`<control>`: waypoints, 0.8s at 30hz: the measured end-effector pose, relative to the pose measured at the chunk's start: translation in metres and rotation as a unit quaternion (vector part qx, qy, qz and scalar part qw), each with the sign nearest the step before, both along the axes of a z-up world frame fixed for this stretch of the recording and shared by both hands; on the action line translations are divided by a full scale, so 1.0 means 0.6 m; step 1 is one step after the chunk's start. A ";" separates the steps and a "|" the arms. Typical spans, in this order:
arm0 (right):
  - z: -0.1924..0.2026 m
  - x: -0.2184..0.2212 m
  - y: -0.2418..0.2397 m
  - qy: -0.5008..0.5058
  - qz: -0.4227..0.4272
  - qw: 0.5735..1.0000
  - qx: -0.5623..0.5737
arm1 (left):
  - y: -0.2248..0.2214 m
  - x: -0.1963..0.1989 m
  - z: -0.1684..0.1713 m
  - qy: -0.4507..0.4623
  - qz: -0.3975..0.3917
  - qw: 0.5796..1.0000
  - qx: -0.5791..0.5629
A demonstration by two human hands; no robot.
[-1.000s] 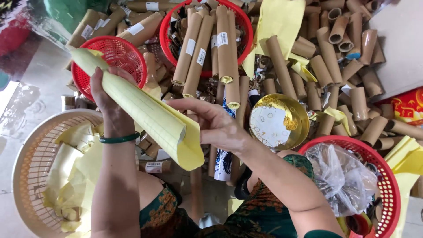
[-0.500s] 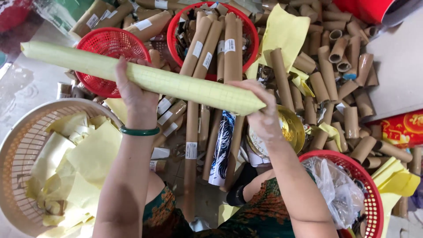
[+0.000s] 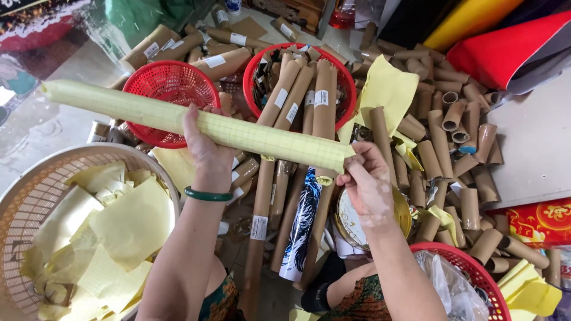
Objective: The person rolls paper sheets and inserts them into cardboard tubes, then wraps a tube in a large yellow paper sheet and rolls it along the floor to secure the outer wrapping.
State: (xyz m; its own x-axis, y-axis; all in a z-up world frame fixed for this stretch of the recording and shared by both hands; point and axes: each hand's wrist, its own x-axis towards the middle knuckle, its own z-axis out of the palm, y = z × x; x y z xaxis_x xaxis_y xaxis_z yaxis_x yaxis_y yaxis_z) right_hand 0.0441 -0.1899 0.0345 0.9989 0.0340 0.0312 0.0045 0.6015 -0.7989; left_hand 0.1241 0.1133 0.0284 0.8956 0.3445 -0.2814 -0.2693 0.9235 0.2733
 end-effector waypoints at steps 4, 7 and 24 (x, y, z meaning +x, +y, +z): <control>0.010 0.000 0.021 -0.056 -0.068 0.990 -0.114 | 0.005 0.002 0.013 -0.003 0.051 0.999 0.017; 0.021 0.003 0.031 -0.063 -0.097 0.962 -0.246 | 0.018 0.010 0.003 -0.025 0.063 0.996 0.049; -0.266 0.092 0.028 0.172 0.184 0.962 -0.107 | -0.008 -0.113 0.041 -0.189 0.048 0.919 0.342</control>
